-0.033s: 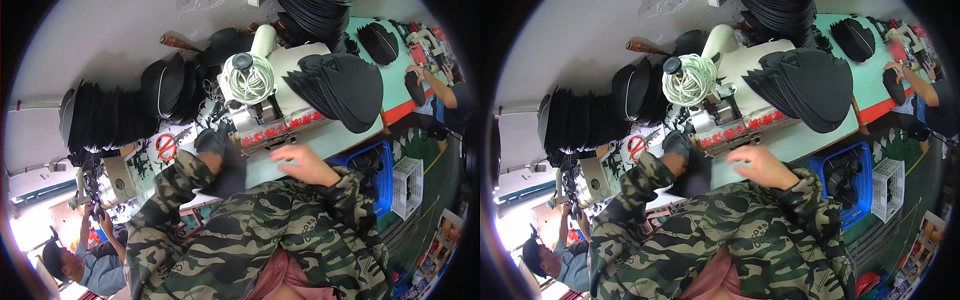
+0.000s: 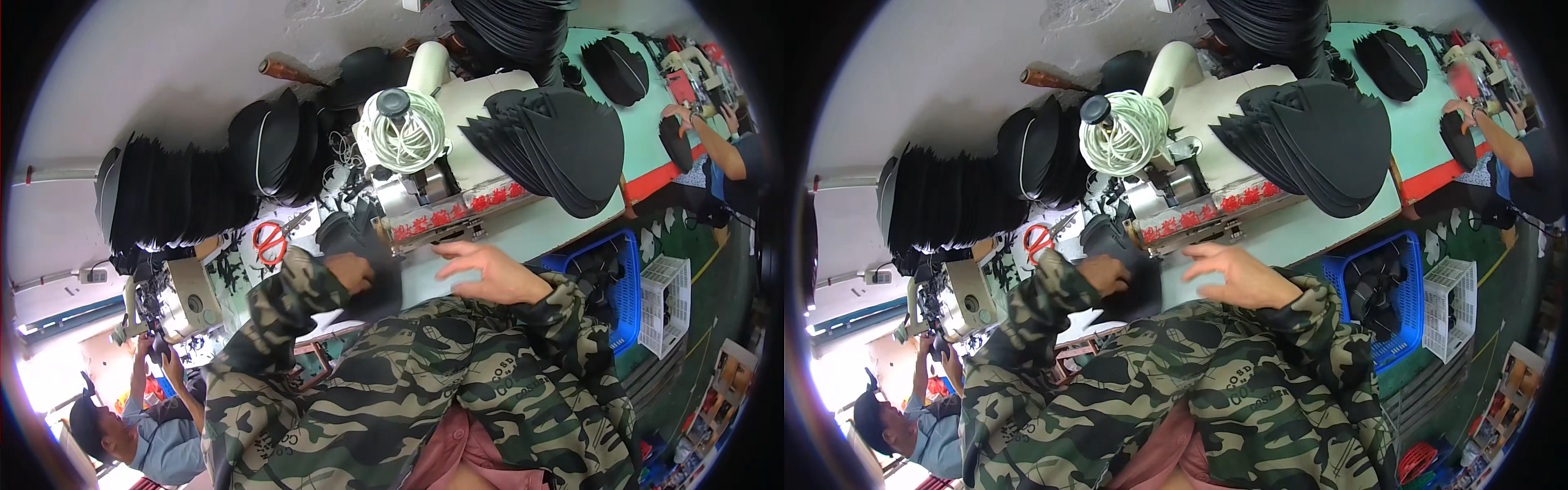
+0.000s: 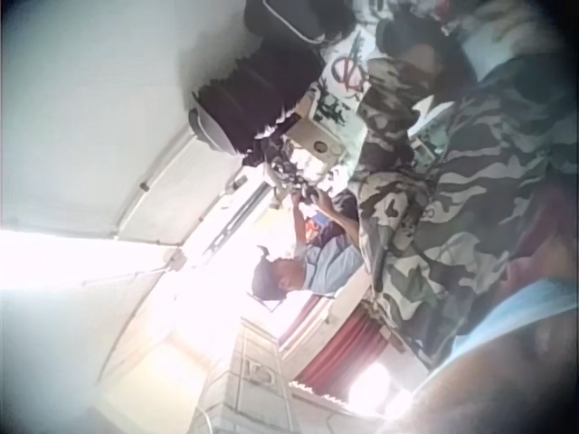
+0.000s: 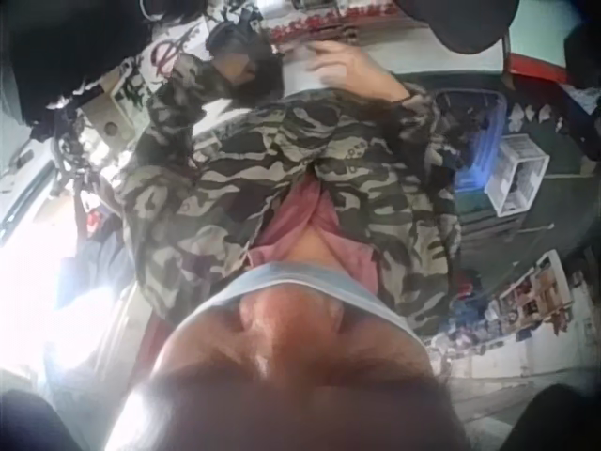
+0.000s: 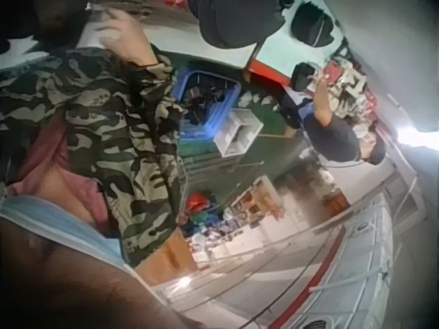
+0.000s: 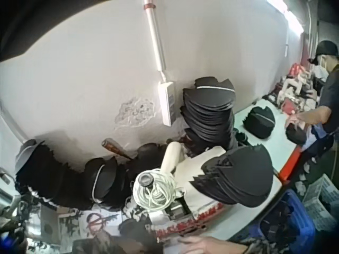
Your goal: Use a specialized stitching machine to join black leather/synthetic shoe upper components.
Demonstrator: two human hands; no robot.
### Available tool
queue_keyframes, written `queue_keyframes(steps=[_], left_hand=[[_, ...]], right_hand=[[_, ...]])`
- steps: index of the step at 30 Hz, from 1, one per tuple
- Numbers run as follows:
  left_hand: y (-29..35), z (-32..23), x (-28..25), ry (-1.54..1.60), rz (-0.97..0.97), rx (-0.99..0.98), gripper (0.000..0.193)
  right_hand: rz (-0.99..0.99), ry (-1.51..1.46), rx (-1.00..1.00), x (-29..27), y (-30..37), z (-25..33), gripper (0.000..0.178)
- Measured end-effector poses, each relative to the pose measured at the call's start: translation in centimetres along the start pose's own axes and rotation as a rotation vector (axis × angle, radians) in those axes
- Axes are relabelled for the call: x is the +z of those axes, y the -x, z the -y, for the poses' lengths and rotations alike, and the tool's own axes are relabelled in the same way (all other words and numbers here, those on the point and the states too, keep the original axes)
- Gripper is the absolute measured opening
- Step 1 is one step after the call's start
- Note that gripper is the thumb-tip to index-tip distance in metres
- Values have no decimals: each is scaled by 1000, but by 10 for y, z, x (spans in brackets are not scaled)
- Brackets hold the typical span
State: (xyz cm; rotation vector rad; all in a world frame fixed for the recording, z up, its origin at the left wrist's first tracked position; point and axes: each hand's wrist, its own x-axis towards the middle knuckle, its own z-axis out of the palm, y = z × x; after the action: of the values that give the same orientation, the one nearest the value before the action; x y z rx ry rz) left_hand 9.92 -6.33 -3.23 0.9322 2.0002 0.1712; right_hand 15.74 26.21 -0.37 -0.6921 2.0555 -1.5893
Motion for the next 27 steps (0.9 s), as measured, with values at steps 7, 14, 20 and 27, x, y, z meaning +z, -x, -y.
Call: queue_keyframes(steps=[7,14,20,27], left_hand=[[-2,-35,-86,1040,70,116,21],[-11,-5,-103,1498,66,-141,19],[-44,21,-100,1178,-159,61,24],[-71,-21,-85,1092,-339,-64,21]], right_hand=[[-17,-465,345,11,-23,5,35],[-300,-611,204,58,-62,17,45],[-311,-652,236,49,-65,27,49],[-367,-444,282,8,-45,1,38]])
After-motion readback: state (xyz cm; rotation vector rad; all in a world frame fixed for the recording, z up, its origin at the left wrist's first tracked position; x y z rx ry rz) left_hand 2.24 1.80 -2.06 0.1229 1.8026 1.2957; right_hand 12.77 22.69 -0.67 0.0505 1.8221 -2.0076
